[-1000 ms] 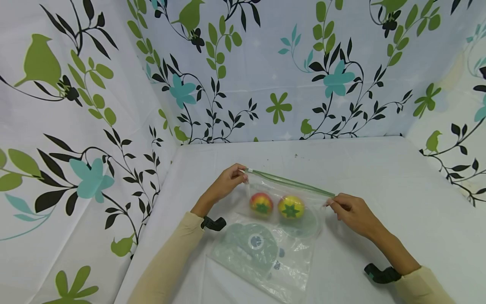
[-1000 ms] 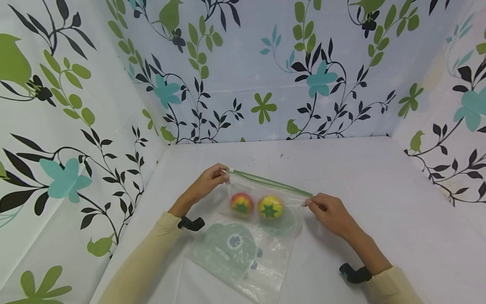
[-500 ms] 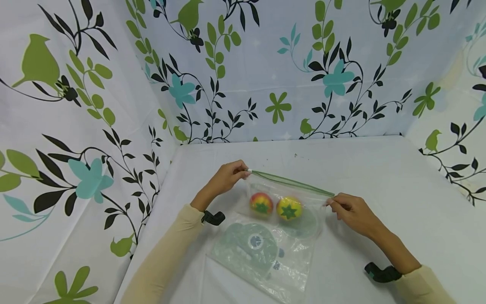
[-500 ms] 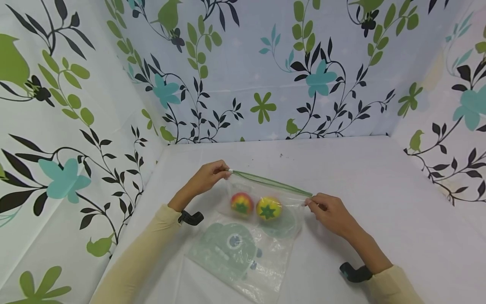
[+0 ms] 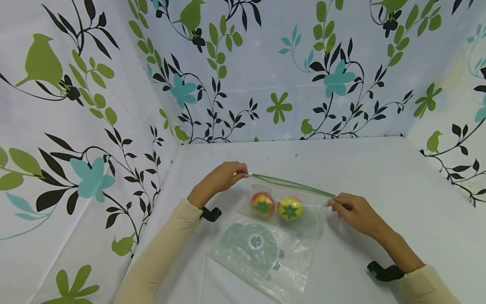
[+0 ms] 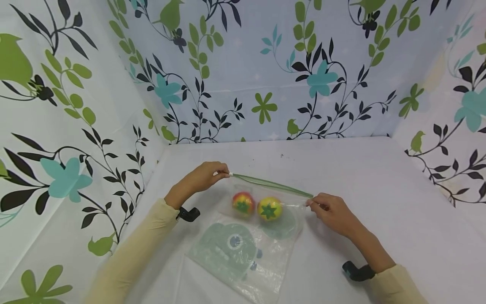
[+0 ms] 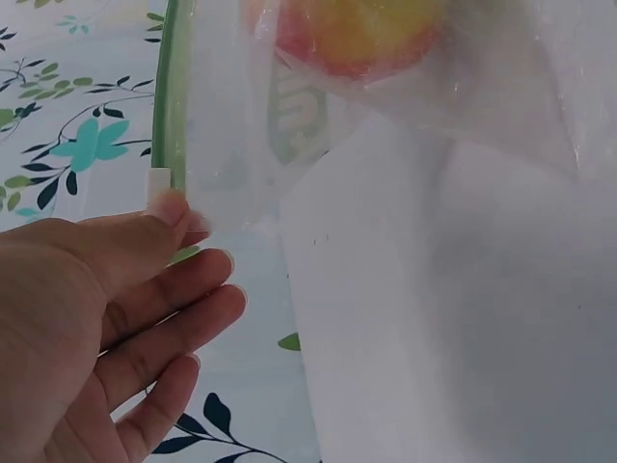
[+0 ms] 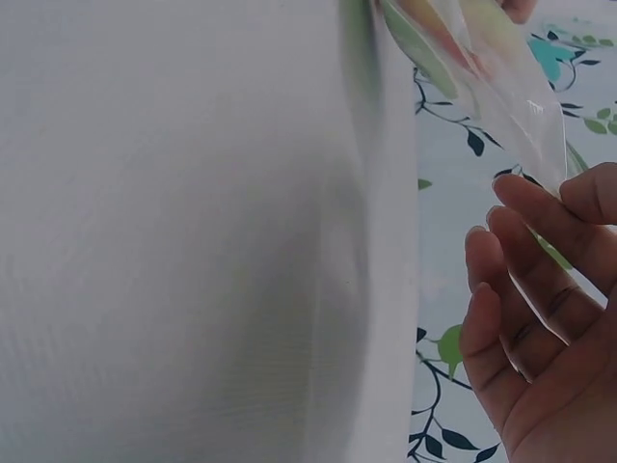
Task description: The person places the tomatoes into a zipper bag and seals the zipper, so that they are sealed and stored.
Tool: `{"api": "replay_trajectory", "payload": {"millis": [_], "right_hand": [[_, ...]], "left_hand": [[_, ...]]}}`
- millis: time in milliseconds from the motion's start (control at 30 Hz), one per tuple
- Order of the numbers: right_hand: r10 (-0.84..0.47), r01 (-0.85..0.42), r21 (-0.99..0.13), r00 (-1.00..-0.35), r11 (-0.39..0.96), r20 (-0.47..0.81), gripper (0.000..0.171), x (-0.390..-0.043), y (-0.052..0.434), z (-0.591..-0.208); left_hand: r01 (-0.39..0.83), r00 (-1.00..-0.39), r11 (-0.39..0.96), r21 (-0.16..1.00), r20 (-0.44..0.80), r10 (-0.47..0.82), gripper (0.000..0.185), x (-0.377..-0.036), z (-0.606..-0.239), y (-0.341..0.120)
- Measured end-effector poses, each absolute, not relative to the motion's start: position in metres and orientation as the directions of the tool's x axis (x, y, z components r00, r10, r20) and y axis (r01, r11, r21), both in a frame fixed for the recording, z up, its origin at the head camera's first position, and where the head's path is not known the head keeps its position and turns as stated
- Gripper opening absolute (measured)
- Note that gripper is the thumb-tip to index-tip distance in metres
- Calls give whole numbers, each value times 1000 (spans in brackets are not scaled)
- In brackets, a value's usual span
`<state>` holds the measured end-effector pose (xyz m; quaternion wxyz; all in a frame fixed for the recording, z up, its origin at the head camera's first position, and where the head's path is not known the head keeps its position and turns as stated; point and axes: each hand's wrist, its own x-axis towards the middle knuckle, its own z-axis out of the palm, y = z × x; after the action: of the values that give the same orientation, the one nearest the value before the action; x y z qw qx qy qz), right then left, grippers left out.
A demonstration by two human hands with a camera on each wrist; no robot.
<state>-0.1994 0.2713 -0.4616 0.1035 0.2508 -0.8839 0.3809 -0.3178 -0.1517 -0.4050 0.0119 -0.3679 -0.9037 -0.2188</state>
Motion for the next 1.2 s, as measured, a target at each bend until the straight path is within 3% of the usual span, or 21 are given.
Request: {"api": "replay_trajectory", "payload": {"millis": [200,500,900,1200], "right_hand": [[-348,-509,-571,-859,644,374,12,-202,268,-454],[-350,-442,-571,-897,692,270,40,-217,245,-438],[-535,-600,-347,-800,721,272,44,-261,149,-407],[-613,-695,-346,-719,630,327,30,-287,89,-406]], "left_hand": [[700,-713,692,177,120,690,6,-313,-388,-144],[718,-696,679,153,127,707,8,-309,-378,-138],[720,-693,677,152,133,708,10,-311,-382,-136],[719,-695,677,155,135,707,8,-308,-383,-135]]}}
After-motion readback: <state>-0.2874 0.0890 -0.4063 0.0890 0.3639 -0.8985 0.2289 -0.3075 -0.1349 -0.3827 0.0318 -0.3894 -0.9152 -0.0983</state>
